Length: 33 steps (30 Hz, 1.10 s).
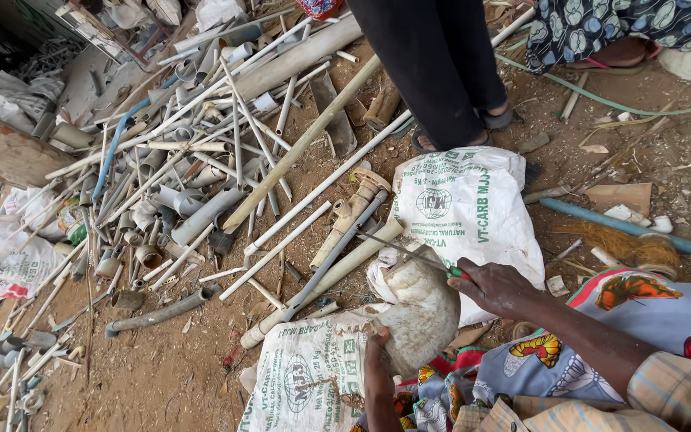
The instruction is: The person uses a knife to scrape and clean the inner and outer surfaces of a large PVC elbow joint while sitting on the ground at a recycling facility.
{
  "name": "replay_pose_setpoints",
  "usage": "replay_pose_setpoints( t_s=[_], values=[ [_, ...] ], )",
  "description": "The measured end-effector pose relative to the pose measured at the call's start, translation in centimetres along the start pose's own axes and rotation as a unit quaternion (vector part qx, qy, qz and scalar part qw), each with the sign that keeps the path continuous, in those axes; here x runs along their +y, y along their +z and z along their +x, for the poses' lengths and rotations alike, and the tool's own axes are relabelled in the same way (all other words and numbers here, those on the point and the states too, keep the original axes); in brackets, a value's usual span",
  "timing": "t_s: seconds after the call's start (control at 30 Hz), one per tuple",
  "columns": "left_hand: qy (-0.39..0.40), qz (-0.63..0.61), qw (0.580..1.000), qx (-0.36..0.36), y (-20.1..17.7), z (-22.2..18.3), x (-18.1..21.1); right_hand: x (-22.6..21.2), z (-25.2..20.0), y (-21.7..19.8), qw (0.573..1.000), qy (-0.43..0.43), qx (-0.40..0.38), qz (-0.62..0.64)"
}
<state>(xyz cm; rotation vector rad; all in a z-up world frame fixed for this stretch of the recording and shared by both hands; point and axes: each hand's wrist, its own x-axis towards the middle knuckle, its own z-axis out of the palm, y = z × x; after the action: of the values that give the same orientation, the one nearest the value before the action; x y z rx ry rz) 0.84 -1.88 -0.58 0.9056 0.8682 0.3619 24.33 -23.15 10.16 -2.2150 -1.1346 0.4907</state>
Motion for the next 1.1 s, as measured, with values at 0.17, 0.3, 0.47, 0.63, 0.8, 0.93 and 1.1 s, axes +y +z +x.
replay_pose_setpoints(
  t_s=[0.17,0.3,0.47,0.63,0.8,0.93,1.1],
  values=[
    [0.027,-0.057,0.998,0.004,1.3,0.7,-0.6,-0.1,-0.5,0.6,1.000,-0.016,-0.020,-0.008],
    [0.031,-0.073,0.996,0.050,0.6,-0.2,1.9,-1.3,-0.6,0.6,0.991,0.013,-0.130,-0.040],
    [0.023,0.001,1.000,0.014,-0.4,-1.5,2.3,-0.7,-0.1,0.6,0.998,-0.028,-0.049,-0.008],
    [0.022,0.039,0.999,-0.022,0.2,-1.1,0.6,-0.1,-0.2,-0.4,0.999,0.007,-0.028,0.019],
    [0.057,-0.069,0.996,0.013,-1.0,0.6,0.1,-1.4,-1.0,0.9,0.993,-0.003,-0.106,-0.047],
    [0.049,-0.096,0.994,0.024,-2.5,0.5,0.9,-2.1,-1.1,1.5,0.991,-0.013,-0.118,-0.057],
    [0.041,0.026,0.999,0.006,-2.5,-0.3,0.0,-1.3,-0.4,-0.4,0.999,0.008,-0.036,-0.022]
  ],
)
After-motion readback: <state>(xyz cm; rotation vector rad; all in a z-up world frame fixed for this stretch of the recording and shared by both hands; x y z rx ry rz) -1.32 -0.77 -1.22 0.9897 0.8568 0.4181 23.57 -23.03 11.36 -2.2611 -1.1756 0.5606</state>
